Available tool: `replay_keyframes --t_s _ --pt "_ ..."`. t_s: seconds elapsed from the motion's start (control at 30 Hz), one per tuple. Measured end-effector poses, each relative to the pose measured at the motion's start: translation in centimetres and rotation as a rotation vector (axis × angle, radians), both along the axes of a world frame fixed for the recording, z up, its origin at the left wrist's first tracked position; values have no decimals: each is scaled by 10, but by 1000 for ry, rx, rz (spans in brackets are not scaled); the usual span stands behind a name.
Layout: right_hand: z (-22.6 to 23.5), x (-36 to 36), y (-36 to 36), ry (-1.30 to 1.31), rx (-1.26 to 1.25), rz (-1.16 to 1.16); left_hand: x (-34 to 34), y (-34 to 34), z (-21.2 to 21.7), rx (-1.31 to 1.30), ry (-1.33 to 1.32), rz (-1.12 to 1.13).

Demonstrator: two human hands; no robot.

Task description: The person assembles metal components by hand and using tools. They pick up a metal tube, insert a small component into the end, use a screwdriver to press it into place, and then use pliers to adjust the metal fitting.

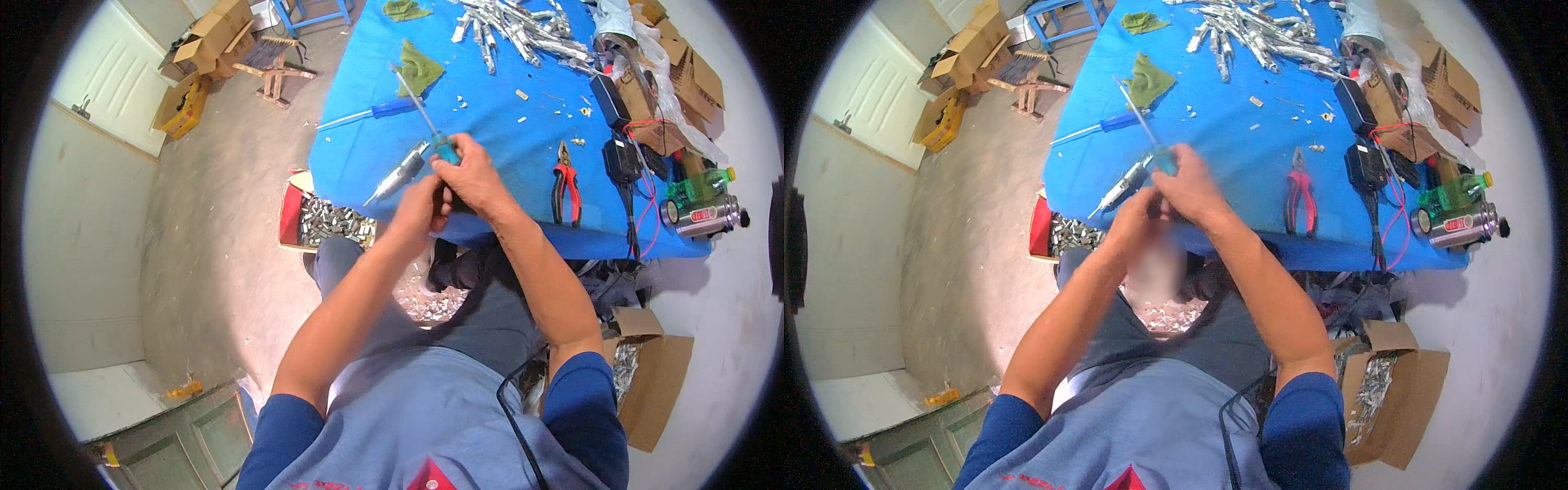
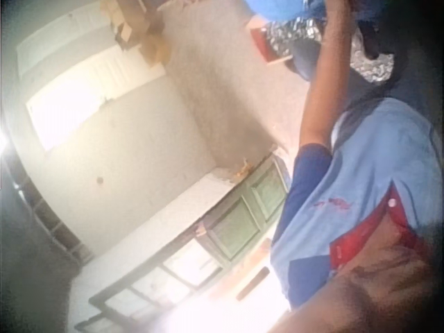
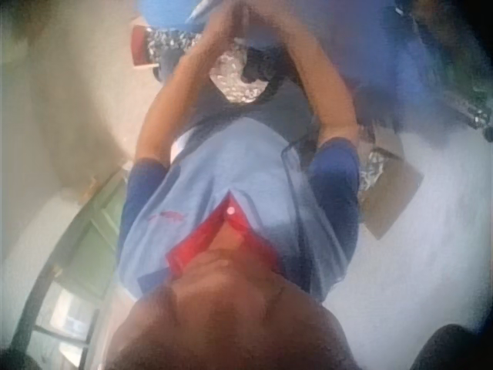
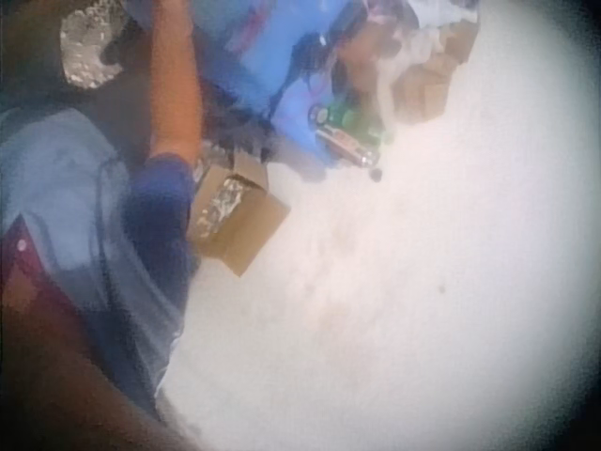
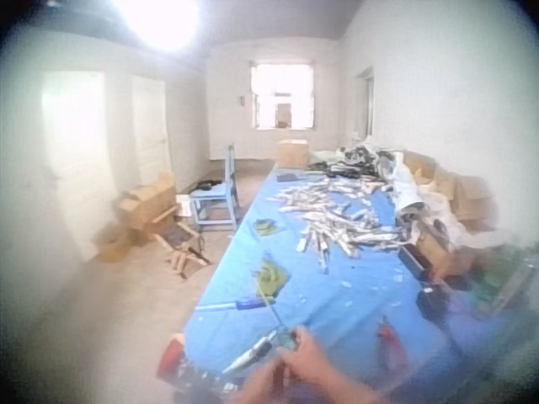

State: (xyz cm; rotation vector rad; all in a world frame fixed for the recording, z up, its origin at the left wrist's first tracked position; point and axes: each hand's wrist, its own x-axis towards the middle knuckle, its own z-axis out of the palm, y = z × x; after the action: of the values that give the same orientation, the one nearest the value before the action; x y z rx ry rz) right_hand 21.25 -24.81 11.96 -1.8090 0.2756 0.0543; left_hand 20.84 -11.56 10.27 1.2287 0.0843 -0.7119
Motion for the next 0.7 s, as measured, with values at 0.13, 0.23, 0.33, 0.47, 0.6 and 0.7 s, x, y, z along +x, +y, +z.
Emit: replay_keyframes --t_s 0.13,0.23,0.33,0.47,0.6,0.7 --pt "3 4 9 -256 -276 -54 5 19 -14 -98 115 -24" --pt "4 13 31 -231 -389 -4 -12 34 -28 -130 186 -37" --pt "17 18 58 -73 -578 28 -29 62 -24 -121 238 -96" --pt "12 20 86 -197 -749 -16 -35 89 -44 -131 444 194" --pt "-2 15 81 -226 -799 -116 -38 113 -46 -160 538 271" --pt "-10 6 56 -231 -736 -113 -37 118 -43 -137 529 294"
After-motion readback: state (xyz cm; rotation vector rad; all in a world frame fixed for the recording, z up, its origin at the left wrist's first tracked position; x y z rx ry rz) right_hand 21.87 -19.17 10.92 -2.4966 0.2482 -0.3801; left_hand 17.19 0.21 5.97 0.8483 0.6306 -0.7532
